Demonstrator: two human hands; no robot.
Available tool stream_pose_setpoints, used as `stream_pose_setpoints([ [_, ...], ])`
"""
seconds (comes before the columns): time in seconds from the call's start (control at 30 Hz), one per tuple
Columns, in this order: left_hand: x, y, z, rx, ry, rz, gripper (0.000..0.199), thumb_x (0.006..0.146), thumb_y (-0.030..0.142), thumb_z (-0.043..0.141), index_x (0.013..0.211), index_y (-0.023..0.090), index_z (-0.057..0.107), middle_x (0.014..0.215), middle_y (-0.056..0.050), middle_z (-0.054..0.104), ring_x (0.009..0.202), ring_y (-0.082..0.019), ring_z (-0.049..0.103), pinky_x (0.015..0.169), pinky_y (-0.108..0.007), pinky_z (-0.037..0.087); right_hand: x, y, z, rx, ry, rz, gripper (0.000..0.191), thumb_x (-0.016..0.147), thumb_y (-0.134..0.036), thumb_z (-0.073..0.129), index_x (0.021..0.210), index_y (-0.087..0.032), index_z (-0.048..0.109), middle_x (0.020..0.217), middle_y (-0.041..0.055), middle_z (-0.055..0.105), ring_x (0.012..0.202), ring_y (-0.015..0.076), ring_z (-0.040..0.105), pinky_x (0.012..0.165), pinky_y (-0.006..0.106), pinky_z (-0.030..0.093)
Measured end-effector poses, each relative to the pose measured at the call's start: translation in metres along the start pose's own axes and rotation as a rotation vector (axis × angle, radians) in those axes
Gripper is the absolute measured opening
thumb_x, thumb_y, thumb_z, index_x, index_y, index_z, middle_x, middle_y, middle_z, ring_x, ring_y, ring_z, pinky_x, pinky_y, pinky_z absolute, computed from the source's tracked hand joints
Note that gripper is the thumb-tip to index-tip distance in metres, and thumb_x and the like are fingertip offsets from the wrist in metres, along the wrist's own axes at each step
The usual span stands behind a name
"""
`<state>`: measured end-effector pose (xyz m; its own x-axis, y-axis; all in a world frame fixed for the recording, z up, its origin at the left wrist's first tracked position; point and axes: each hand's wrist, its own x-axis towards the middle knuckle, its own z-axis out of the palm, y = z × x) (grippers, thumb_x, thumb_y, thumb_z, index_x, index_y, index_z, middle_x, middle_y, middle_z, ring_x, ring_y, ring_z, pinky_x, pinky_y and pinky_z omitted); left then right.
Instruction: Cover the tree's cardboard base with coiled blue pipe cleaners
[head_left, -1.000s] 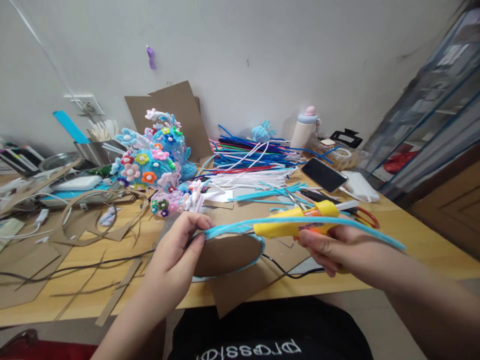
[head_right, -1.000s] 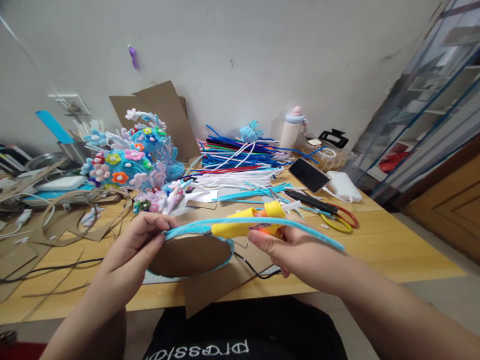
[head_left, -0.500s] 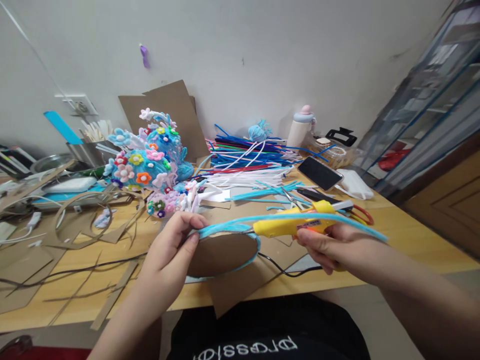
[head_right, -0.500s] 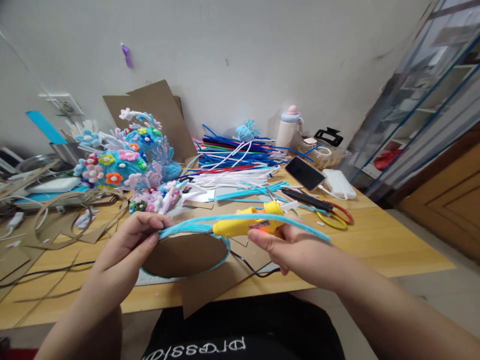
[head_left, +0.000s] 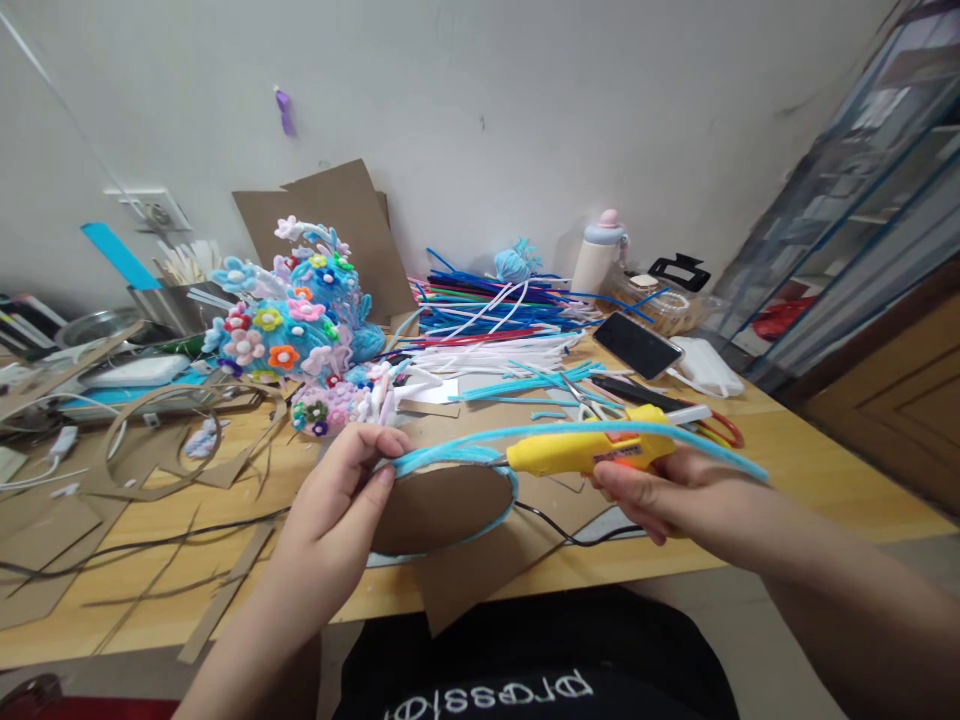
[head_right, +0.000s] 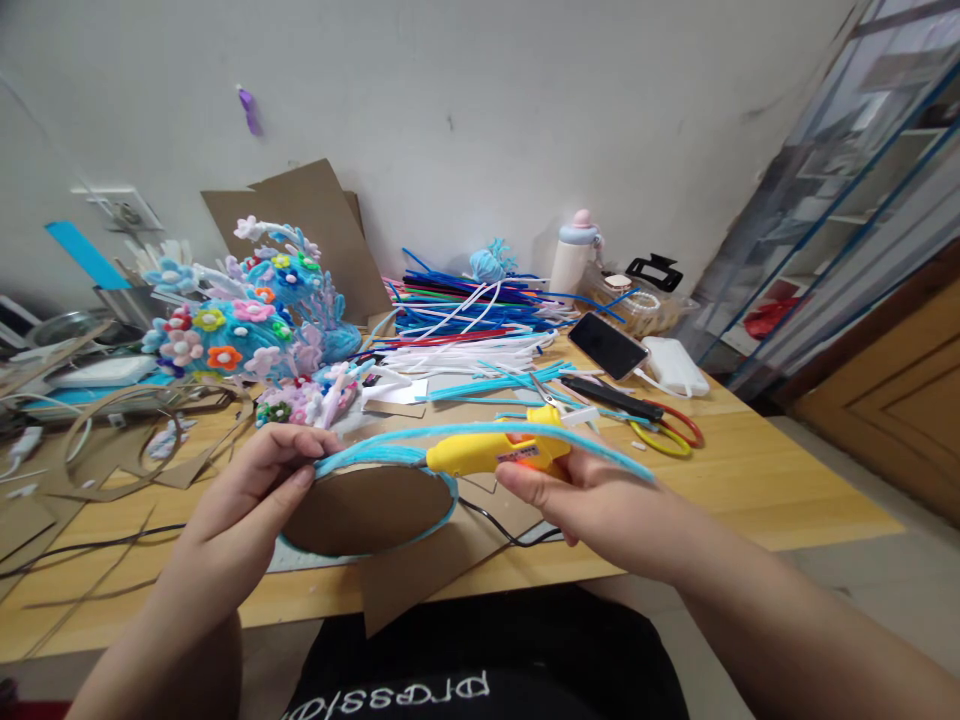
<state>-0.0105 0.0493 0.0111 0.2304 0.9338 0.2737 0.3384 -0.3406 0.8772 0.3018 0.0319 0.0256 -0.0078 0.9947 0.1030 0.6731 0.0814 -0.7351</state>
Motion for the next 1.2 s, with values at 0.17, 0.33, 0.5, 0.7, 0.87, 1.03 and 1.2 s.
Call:
stream_pose_setpoints([
  [0.17,0.000,0.002,0.002,0.024,0.004,0.009,0.008,0.101,0.025,0.042,0.101,0.028,0.050,0.106,0.001,0.056,0.104,-0.016,0.051,0.087,-0.026,0.039,-0.007,-0.014,-0.001,0.026,-0.104,-0.131,0.027,0.088,-0.050,0.059,0.077,-0.029,0.072,0.054,-0.0012,0.066,0.049,0.0168,0.063,0.042,0.023,0.051],
  [0.33,-0.001,0.002,0.002,0.028,0.010,0.010,0.009,0.101,0.025,0.041,0.099,0.028,0.049,0.105,0.001,0.056,0.103,-0.016,0.051,0.086,-0.026,0.039,-0.019,-0.015,-0.010,-0.038,-0.185,-0.288,0.010,0.087,-0.036,0.065,0.087,-0.030,0.073,0.081,0.0002,0.075,0.065,0.0187,0.068,0.054,0.026,0.055],
  [0.5,-0.003,0.001,0.003,0.004,0.015,0.000,0.008,0.100,0.025,0.042,0.099,0.027,0.050,0.104,0.000,0.056,0.102,-0.017,0.053,0.086,-0.027,0.040,0.001,0.026,-0.019,0.371,-0.256,0.014,0.037,0.085,-0.059,0.061,0.084,-0.023,0.072,0.044,-0.0036,0.054,0.035,0.0110,0.045,0.036,0.024,0.039],
  [0.7,-0.005,0.004,0.004,-0.013,0.002,-0.017,0.008,0.100,0.024,0.040,0.100,0.025,0.049,0.107,-0.004,0.055,0.104,-0.020,0.052,0.087,-0.031,0.040,0.044,0.063,0.013,0.556,-0.206,0.224,0.042,0.084,-0.059,0.062,0.082,-0.017,0.066,0.056,-0.0025,0.057,0.047,0.0113,0.053,0.046,0.023,0.044],
  [0.87,-0.009,0.007,0.004,0.048,-0.009,-0.007,0.008,0.102,0.027,0.039,0.103,0.027,0.047,0.111,-0.003,0.055,0.107,-0.019,0.053,0.089,-0.032,0.041,0.052,0.075,0.029,0.395,-0.143,0.252,0.040,0.075,-0.052,0.072,0.058,-0.017,0.064,0.046,-0.0011,0.055,0.041,0.0125,0.050,0.039,0.022,0.036],
  [1.03,-0.020,0.012,0.008,0.137,0.003,0.048,0.012,0.102,0.023,0.037,0.106,0.030,0.047,0.111,0.000,0.056,0.110,-0.015,0.053,0.092,-0.027,0.042,0.038,0.050,0.001,0.351,0.118,0.131,0.042,0.082,-0.056,0.066,0.059,-0.020,0.065,0.055,0.0015,0.060,0.050,0.0142,0.054,0.046,0.023,0.044],
  [1.2,-0.030,0.022,0.017,0.243,0.014,0.154,0.021,0.099,0.014,0.037,0.110,0.029,0.046,0.113,-0.001,0.056,0.112,-0.013,0.055,0.091,-0.021,0.045,0.002,-0.001,-0.019,0.445,0.038,-0.261,0.043,0.089,-0.066,0.053,0.099,-0.031,0.074,0.090,0.0064,0.076,0.079,0.0229,0.073,0.069,0.032,0.062],
])
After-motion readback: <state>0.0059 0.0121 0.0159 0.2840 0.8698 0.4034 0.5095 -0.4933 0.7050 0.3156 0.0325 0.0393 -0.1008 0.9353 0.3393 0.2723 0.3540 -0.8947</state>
